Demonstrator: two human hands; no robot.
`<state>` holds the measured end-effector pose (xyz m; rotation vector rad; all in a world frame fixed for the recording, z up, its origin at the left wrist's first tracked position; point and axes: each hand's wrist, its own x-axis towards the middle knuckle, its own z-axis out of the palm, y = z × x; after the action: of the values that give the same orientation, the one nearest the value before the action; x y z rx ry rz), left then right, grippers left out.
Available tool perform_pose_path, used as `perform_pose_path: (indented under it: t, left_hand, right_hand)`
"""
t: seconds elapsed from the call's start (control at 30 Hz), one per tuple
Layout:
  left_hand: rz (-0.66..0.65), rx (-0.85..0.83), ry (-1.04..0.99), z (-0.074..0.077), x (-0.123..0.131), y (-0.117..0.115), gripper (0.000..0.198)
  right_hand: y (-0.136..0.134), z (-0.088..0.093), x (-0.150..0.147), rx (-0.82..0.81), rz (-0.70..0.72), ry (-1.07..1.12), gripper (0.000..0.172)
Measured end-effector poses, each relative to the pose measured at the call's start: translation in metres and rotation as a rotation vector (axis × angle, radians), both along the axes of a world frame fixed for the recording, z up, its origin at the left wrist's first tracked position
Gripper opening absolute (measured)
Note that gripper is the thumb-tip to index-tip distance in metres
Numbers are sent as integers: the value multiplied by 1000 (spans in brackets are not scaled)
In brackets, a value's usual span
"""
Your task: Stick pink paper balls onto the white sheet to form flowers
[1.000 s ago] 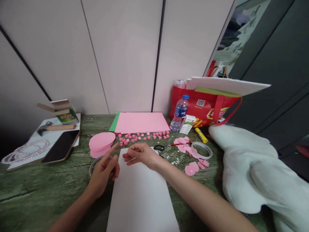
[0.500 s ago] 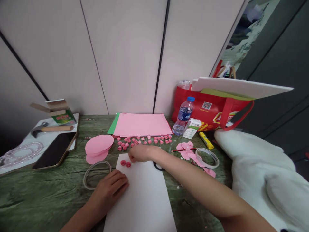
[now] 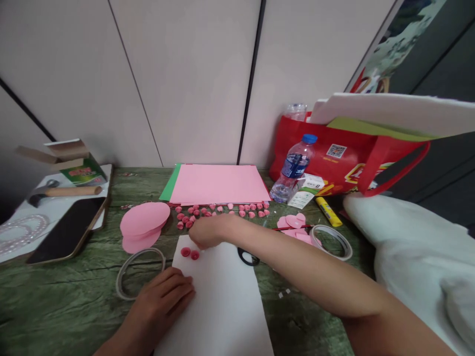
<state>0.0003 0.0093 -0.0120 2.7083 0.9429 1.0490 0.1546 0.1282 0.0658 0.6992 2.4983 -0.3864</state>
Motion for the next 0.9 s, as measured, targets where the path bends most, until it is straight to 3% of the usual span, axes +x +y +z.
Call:
perform_pose_path:
  t: [0.3, 0.7, 0.9]
  left_hand:
    - [18, 39, -8, -2, 2, 3, 16]
    - [27, 12, 1, -5, 1, 2, 16]
    - [27, 13, 4, -6, 1, 2, 16]
  right_hand:
    - [0, 4, -6, 80, 158, -30, 29]
    - [-2, 10, -12, 3, 50, -62, 31]
    - [-3, 5, -19, 20, 106, -22, 23]
